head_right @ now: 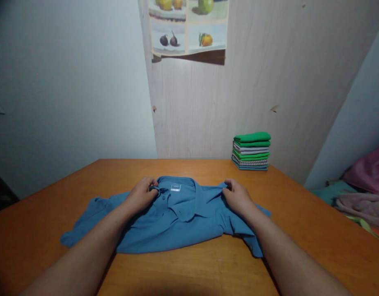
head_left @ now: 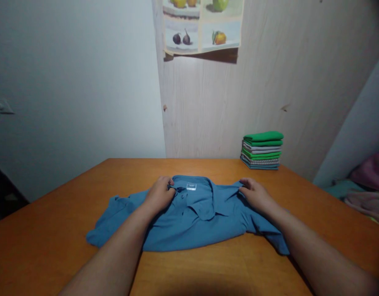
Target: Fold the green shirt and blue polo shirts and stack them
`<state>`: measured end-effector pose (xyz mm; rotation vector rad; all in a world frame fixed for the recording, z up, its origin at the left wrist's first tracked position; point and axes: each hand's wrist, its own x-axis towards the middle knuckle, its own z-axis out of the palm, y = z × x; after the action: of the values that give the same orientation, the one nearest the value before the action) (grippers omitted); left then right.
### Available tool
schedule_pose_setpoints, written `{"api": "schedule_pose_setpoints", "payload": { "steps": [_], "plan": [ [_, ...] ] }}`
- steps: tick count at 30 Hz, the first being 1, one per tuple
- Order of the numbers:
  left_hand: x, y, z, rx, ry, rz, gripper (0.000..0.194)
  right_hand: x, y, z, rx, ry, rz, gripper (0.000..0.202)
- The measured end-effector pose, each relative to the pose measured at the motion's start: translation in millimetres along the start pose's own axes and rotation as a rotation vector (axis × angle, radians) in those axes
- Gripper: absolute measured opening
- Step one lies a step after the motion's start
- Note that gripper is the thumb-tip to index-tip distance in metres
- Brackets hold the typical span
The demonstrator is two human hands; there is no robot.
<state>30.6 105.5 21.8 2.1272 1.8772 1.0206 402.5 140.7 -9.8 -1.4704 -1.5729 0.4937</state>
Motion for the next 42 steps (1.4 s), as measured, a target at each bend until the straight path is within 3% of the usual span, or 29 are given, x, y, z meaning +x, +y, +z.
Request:
{"api": "schedule_pose_setpoints", "payload": {
  "steps": [3, 8, 14, 17, 19, 23, 27, 33, 38, 42],
  "plan": [
    [-1, 2, -1.6, 0.021, 0.037, 0.001, 0.012, -5, -7, -1, -0.101, -0.005, -0.063, 0.044],
    [-2, 15, -8.2, -0.119, 0.106, -0.008, 0.017, -26, -41, -4, -0.118, -0.048, -0.215, 0.038],
    [-6, 27, -7.2, -0.327, -0.001, -0.063, 0.027, -54, -69, 3, -0.135, -0.434, -0.366, 0.053],
    [-9, 25, -2.6, -0.24, -0.078, -0.006, 0.04, -62, -73, 7, -0.186, -0.571, -0.41, 0.065],
    [-10, 24, -0.5, -0.148, -0.129, 0.03, 0.043, -63, -72, 9, -0.225, -0.614, -0.427, 0.062],
    [-11, 24, -1.1, -0.061, -0.195, 0.062, 0.027, -61, -69, 10, -0.292, -0.655, -0.435, 0.042],
    [-12, 28, -4.2, -0.07, -0.159, 0.024, 0.01, -60, -68, 10, -0.326, -0.668, -0.449, 0.034],
    [-10, 29, -7.2, -0.022, -0.085, -0.036, 0.004, -61, -70, 9, -0.363, -0.668, -0.437, 0.033],
    [-10, 33, -11.9, 0.221, -0.201, -0.07, 0.013, -61, -72, 8, -0.363, -0.673, -0.447, 0.031],
    [-12, 35, -14.3, 0.281, -0.225, -0.053, 0.017, -62, -71, 8, -0.359, -0.679, -0.447, 0.03]
  ]
}}
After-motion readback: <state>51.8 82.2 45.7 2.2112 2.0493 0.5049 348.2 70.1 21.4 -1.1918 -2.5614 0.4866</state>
